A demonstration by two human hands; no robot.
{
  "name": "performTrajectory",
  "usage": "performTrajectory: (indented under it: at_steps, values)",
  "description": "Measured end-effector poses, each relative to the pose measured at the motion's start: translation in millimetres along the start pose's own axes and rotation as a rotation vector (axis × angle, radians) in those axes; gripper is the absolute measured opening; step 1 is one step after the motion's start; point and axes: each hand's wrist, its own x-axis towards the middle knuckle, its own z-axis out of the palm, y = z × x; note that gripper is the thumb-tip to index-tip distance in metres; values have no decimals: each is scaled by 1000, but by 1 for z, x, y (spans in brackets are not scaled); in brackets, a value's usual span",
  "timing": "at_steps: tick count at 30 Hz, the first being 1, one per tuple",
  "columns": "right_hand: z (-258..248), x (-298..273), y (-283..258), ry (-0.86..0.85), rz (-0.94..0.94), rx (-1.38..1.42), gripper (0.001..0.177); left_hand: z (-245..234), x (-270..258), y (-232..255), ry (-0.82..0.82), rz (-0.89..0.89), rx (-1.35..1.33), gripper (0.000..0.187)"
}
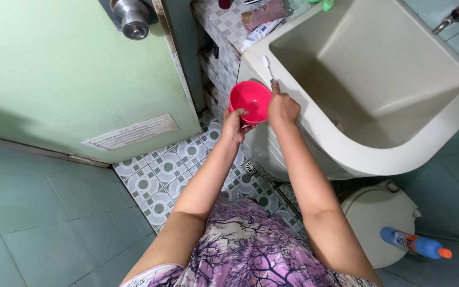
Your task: The person uses a toothbrush and a pink bowl to scrub the exterior side and rim of a white bathtub. They repeatedly dip the toothbrush into the bowl and scrub the tub's surface and the adjacent tiled wall.
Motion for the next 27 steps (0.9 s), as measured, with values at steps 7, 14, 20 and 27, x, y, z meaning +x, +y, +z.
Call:
performTrajectory:
  at_steps: [7,14,20,27]
  values:
    - [-14,-42,16,6,7,-27,54,-5,8,7,0,12,22,79]
    - [-6,-1,-13,-95,39,-35,53,-10,17,5,37,-10,4,78]
    - [-8,-2,-17,-124,13,-42,56,-7,20,4,38,-18,21,79]
    - [-18,-54,6,77,7,-7,50,-6,21,4,18,-39,32,78]
